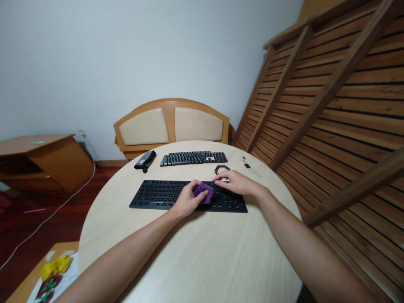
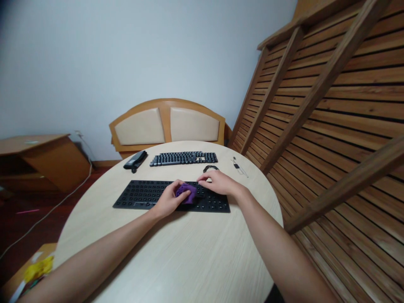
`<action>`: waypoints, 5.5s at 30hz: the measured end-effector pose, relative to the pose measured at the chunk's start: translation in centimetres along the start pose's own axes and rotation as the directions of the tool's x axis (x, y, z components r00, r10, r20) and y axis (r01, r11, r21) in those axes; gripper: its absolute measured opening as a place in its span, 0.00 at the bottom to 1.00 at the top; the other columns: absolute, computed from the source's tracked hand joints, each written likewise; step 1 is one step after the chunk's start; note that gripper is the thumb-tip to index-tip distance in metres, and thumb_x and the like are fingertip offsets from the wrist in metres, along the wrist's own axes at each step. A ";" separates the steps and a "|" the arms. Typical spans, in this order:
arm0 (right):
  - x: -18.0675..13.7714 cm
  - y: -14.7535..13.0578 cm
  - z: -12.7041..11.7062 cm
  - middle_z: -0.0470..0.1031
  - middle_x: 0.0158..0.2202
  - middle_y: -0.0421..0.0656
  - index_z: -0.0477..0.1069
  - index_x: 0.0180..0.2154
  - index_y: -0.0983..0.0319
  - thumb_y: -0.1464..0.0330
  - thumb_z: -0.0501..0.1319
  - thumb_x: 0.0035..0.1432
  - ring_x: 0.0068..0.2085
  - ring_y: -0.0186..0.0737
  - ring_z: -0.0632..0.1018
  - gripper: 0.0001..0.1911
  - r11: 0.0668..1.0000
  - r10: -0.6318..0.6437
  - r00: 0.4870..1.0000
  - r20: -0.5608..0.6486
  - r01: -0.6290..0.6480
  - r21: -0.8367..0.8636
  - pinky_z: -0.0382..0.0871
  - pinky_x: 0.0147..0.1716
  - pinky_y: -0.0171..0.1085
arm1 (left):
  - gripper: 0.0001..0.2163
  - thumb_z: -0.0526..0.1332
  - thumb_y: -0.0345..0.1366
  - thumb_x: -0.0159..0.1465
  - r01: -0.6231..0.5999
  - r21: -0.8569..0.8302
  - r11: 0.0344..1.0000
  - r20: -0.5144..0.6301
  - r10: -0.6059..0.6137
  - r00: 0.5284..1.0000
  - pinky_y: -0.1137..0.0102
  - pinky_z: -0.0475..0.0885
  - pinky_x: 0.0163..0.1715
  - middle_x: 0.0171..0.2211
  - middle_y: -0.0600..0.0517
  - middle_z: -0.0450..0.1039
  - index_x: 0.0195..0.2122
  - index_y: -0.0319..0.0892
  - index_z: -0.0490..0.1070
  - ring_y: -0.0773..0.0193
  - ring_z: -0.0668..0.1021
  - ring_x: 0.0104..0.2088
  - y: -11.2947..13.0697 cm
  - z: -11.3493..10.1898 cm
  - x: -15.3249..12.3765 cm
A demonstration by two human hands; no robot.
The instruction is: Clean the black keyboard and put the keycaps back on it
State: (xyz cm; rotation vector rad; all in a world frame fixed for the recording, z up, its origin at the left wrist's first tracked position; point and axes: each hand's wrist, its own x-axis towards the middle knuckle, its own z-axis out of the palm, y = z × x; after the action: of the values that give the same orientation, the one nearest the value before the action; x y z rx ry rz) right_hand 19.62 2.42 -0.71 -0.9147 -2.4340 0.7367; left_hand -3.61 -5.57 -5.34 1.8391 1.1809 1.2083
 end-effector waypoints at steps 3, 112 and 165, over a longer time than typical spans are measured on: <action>-0.1 -1.9 1.0 0.82 0.44 0.43 0.79 0.46 0.58 0.65 0.62 0.61 0.45 0.44 0.80 0.13 0.989 -0.055 0.990 0.128 0.037 0.140 0.71 0.48 0.40 | 0.13 0.66 0.44 0.63 0.029 -0.109 0.994 -0.084 -0.038 0.996 0.70 0.72 0.37 0.32 0.54 0.73 0.39 0.41 0.67 0.63 0.76 0.34 -0.7 0.1 0.5; -4.0 1.2 0.0 0.82 0.37 0.44 0.80 0.39 0.61 0.65 0.63 0.57 0.36 0.42 0.78 0.10 0.982 0.048 0.996 -0.079 -0.062 -0.181 0.67 0.37 0.36 | 0.42 0.53 0.67 0.64 -0.303 0.733 0.609 0.360 0.031 0.933 0.42 0.51 0.67 0.71 0.39 0.53 0.69 0.40 0.57 0.37 0.55 0.71 -0.5 -0.4 -1.2; -5.1 1.9 -1.1 0.71 0.25 0.37 0.69 0.27 0.61 0.68 0.62 0.51 0.28 0.38 0.70 0.04 0.939 0.338 0.941 0.021 -0.336 -0.069 0.59 0.27 0.34 | 0.35 0.57 0.56 0.66 -0.295 0.723 0.625 0.360 0.023 0.933 0.43 0.51 0.69 0.72 0.43 0.52 0.69 0.40 0.59 0.40 0.55 0.71 -0.3 -0.5 -1.5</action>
State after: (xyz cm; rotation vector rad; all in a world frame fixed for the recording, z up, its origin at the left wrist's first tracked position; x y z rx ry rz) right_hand 24.58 0.46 -2.10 -1.3787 -2.3670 0.7962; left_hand -4.45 -6.84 -5.95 2.6989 1.4901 0.4149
